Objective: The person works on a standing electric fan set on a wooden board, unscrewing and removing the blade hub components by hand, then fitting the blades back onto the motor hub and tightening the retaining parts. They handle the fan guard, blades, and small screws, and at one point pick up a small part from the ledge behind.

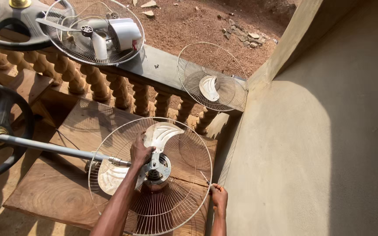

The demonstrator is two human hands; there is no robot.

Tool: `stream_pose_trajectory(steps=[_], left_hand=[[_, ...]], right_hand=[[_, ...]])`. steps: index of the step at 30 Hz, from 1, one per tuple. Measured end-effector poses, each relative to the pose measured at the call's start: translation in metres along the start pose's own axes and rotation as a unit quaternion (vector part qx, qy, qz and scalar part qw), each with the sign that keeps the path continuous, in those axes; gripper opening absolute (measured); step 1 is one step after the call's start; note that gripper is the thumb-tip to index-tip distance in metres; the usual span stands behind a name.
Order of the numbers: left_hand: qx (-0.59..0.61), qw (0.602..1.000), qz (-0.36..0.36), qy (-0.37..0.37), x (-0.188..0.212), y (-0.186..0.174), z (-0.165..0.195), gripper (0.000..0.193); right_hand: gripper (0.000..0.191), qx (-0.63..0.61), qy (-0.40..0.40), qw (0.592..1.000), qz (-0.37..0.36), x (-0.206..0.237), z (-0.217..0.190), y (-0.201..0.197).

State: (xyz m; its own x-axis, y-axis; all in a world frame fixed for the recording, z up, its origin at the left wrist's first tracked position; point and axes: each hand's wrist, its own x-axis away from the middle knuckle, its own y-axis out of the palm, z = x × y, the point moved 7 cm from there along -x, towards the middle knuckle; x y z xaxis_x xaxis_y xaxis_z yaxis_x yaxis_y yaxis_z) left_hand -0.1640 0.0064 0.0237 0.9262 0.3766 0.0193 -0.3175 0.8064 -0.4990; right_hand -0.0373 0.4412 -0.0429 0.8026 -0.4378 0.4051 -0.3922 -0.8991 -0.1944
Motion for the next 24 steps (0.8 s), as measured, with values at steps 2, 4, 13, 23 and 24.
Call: stream_pose_trajectory(steps=[2,4,13,23,24], left_hand=[[-0.015,0.998,-0.008,-0.058,0.003,0.005,-0.006,0.083],[-0.044,0.997,0.014,-0.056,0.009,0.003,-0.01,0.081],[-0.222,0.956,0.104,0.163,0.067,-0.014,0.051,0.069],[-0.088,0.986,-0.104,0.092,0.055,-0.026,0.076,0.023],[-0.061,0.991,-0.085,0.086,0.047,-0.035,0.079,0.022]], right_hand=[[0.017,0.034,-0.001,0.999,-0.032,0.018,0.023,0.018],[0.017,0.108,-0.009,0.993,-0.046,0.036,0.038,0.036],[0.016,0.156,-0.028,0.987,-0.037,0.024,0.008,0.021],[0.015,0.082,-0.102,0.991,0.028,0.017,-0.002,0.011],[0.013,0.053,-0.102,0.993,0.017,0.01,-0.01,0.004]])
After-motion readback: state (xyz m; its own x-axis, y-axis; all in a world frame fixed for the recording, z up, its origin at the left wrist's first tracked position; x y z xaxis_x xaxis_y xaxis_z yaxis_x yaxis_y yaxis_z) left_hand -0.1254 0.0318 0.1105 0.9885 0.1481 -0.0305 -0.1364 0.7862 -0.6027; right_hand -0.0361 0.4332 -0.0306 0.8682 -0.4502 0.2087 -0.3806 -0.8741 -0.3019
